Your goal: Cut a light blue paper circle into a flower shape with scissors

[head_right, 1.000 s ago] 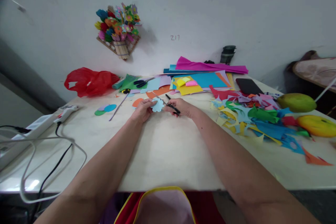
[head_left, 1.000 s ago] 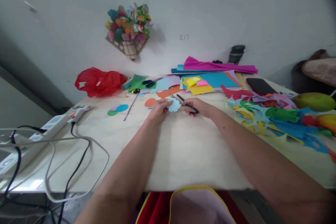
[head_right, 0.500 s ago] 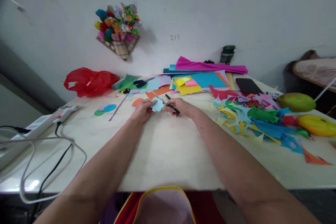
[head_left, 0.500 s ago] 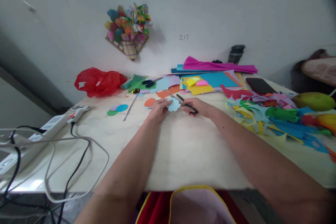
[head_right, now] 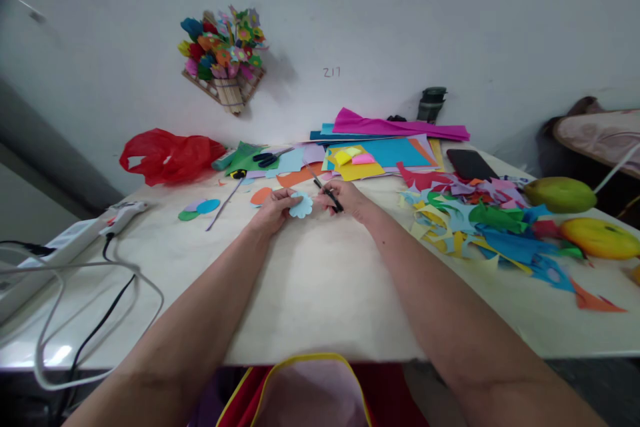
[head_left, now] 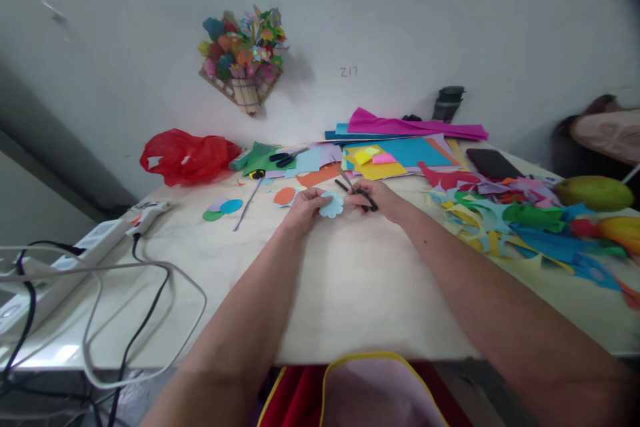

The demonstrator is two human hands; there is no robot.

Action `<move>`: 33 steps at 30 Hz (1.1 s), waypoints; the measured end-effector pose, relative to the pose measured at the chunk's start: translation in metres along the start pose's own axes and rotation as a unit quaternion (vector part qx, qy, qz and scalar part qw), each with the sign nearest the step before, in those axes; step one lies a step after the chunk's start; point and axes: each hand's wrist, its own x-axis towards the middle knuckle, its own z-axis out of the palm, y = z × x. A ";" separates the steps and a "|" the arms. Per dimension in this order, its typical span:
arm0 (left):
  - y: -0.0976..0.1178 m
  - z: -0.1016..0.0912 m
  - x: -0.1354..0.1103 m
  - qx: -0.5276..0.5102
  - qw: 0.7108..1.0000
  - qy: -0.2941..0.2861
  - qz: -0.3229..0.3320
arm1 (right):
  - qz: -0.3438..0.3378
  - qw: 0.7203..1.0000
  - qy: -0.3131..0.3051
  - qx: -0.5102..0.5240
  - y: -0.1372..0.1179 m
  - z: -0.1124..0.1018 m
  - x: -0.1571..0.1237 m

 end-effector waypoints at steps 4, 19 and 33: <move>-0.001 0.001 0.000 0.022 1.000 -0.022 -0.007 | -0.034 0.998 0.034 0.046 -0.001 0.001 0.002; -0.002 0.008 -0.001 0.102 0.992 -0.068 -0.031 | -0.022 0.999 0.011 0.030 -0.014 0.011 -0.004; -0.009 0.007 0.003 0.082 0.996 -0.034 -0.013 | -0.051 0.994 0.090 0.044 -0.007 0.011 0.003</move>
